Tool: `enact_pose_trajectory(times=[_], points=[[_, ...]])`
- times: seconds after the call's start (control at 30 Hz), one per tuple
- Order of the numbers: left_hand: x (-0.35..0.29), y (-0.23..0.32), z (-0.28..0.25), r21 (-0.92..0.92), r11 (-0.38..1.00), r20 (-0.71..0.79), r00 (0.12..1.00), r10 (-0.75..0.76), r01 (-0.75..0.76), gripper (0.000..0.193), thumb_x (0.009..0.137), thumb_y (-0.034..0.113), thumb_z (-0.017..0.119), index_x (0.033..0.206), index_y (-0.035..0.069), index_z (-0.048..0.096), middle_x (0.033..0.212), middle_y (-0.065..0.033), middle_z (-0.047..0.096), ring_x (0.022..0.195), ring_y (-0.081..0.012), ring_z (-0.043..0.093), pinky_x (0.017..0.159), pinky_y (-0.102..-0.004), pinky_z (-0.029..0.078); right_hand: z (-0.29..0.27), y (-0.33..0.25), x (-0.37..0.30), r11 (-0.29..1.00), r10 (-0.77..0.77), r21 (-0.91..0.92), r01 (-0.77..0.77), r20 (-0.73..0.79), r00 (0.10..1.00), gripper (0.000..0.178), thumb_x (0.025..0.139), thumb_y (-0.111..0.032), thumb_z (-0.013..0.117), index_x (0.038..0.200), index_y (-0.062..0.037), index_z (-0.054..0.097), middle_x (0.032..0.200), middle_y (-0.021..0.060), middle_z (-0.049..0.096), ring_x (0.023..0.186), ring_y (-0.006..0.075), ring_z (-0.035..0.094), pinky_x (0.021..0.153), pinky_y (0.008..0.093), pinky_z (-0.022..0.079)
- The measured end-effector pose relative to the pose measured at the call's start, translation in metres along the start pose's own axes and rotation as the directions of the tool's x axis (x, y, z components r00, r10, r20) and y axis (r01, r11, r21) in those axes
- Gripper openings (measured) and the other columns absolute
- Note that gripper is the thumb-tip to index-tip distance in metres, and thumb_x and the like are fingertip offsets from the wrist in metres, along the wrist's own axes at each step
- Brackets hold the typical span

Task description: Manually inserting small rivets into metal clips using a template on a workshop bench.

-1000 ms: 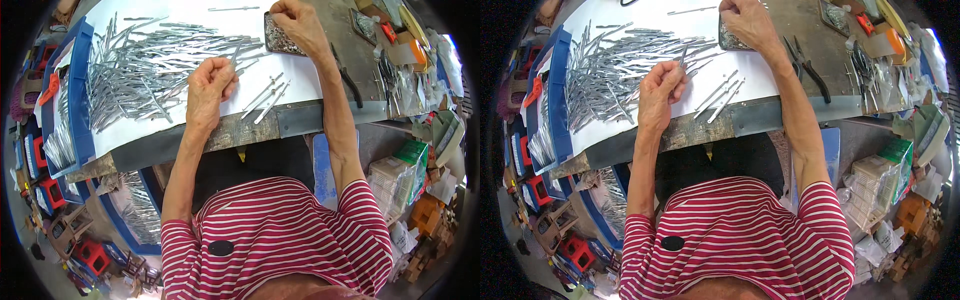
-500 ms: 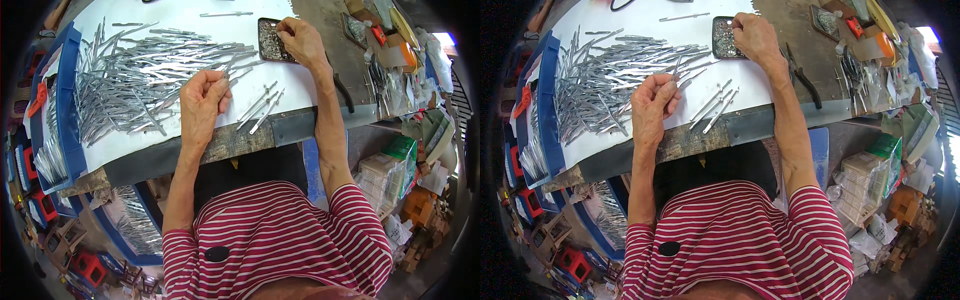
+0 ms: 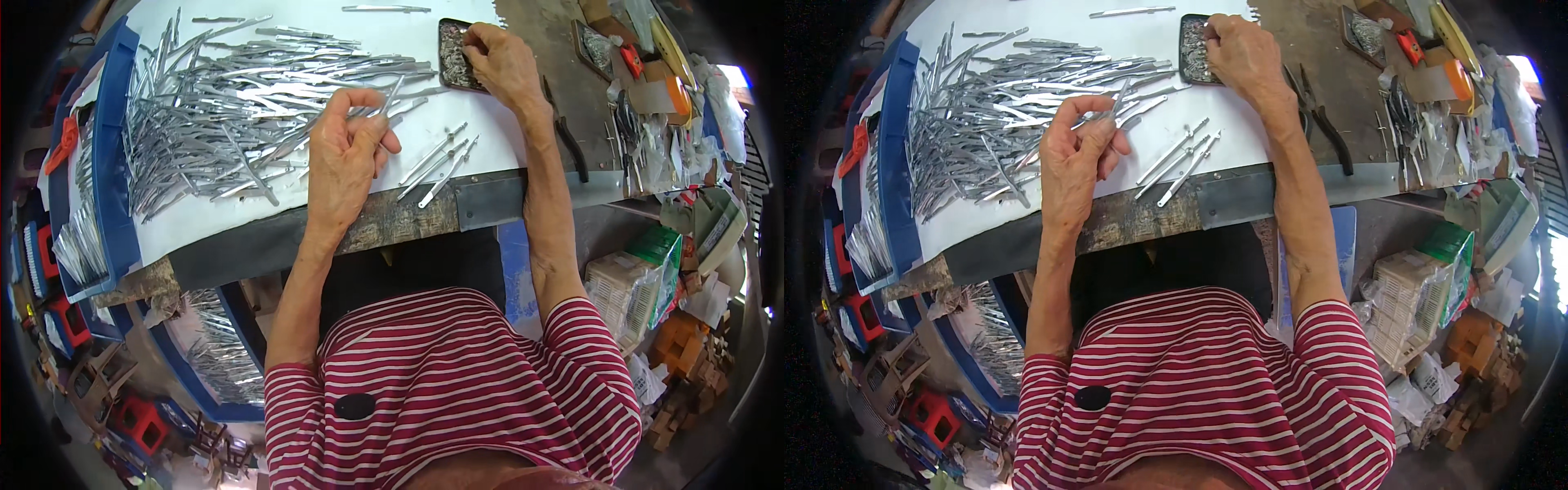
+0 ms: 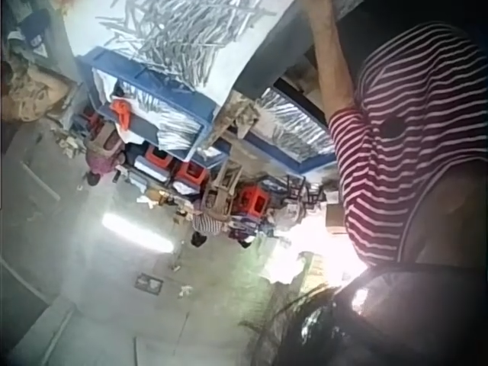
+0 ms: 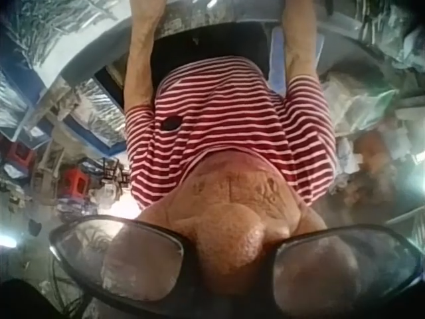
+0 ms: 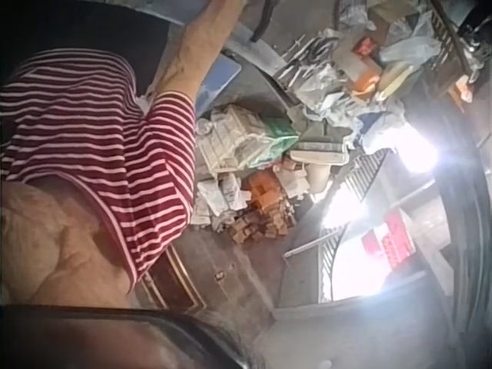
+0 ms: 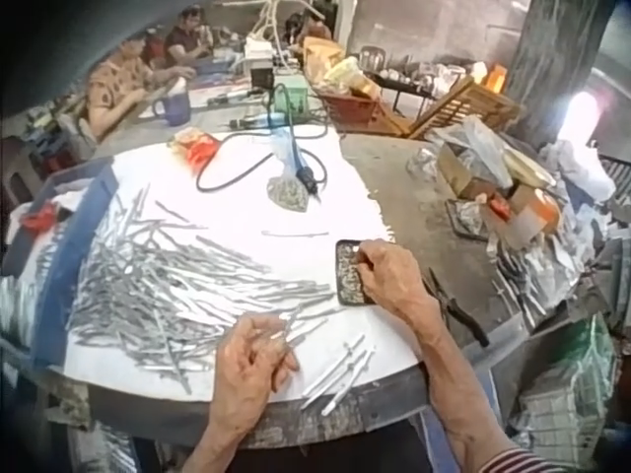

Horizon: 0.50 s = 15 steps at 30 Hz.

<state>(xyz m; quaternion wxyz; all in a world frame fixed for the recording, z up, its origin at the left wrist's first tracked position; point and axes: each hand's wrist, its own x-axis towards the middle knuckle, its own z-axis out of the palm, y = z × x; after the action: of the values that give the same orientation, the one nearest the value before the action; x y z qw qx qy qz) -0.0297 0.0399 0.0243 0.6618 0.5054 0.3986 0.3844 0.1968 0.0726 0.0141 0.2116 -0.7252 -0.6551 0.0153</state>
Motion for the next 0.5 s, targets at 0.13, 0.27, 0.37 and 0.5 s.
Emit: enact_pose_trajectory(times=[0.13, 0.27, 0.37, 0.5], points=[[-0.0016, -0.0004, -0.0014, -0.021, 1.0, -0.03, 1.0, 0.002, -0.002, 0.011, 0.083, 0.008, 0.048, 0.092, 0.002, 0.049, 0.059, -0.0032, 0.055, 0.044, -0.0014, 0.037, 0.04, -0.0168, 0.028, 0.001, 0.0023, -0.0013, 0.999, -0.047, -0.002, 0.047, -0.025, 0.999, 0.015, 0.074, -0.015, 0.051, 0.083, -0.0058, 0.059, 0.081, 0.0153, 0.061, 0.078, 0.0325, 0.058, 0.069, 0.0403, 0.045], [-0.0017, 0.0001, -0.0017, 0.01, 1.0, -0.002, 1.0, 0.008, -0.008, 0.01, 0.083, 0.007, 0.048, 0.091, 0.002, 0.049, 0.059, -0.0029, 0.055, 0.044, -0.0015, 0.038, 0.04, -0.0167, 0.029, 0.0041, 0.0041, -0.0005, 0.999, -0.04, -0.03, 0.039, -0.012, 0.999, 0.014, 0.074, -0.015, 0.051, 0.081, -0.0052, 0.058, 0.081, 0.0151, 0.061, 0.078, 0.0326, 0.058, 0.069, 0.0404, 0.045], [-0.0008, -0.0003, -0.0011, -0.006, 1.0, -0.004, 1.0, 0.018, -0.018, 0.009, 0.082, 0.007, 0.048, 0.09, 0.002, 0.05, 0.058, -0.0025, 0.055, 0.045, -0.0016, 0.039, 0.04, -0.0167, 0.03, 0.0047, 0.0072, -0.0002, 0.996, -0.066, -0.066, 0.064, -0.028, 0.997, 0.012, 0.077, -0.014, 0.054, 0.084, -0.0045, 0.057, 0.075, 0.0118, 0.061, 0.07, 0.0287, 0.06, 0.064, 0.0365, 0.046], [-0.0012, -0.0002, -0.0028, -0.004, 1.0, -0.008, 1.0, 0.025, -0.025, 0.008, 0.082, 0.006, 0.048, 0.089, 0.003, 0.051, 0.057, -0.0018, 0.054, 0.045, -0.0015, 0.039, 0.04, -0.0166, 0.03, 0.0043, 0.0064, 0.0005, 0.999, -0.039, -0.024, 0.038, -0.007, 0.999, 0.013, 0.077, -0.015, 0.054, 0.084, -0.0044, 0.057, 0.074, 0.0124, 0.061, 0.069, 0.029, 0.06, 0.064, 0.0367, 0.046]])
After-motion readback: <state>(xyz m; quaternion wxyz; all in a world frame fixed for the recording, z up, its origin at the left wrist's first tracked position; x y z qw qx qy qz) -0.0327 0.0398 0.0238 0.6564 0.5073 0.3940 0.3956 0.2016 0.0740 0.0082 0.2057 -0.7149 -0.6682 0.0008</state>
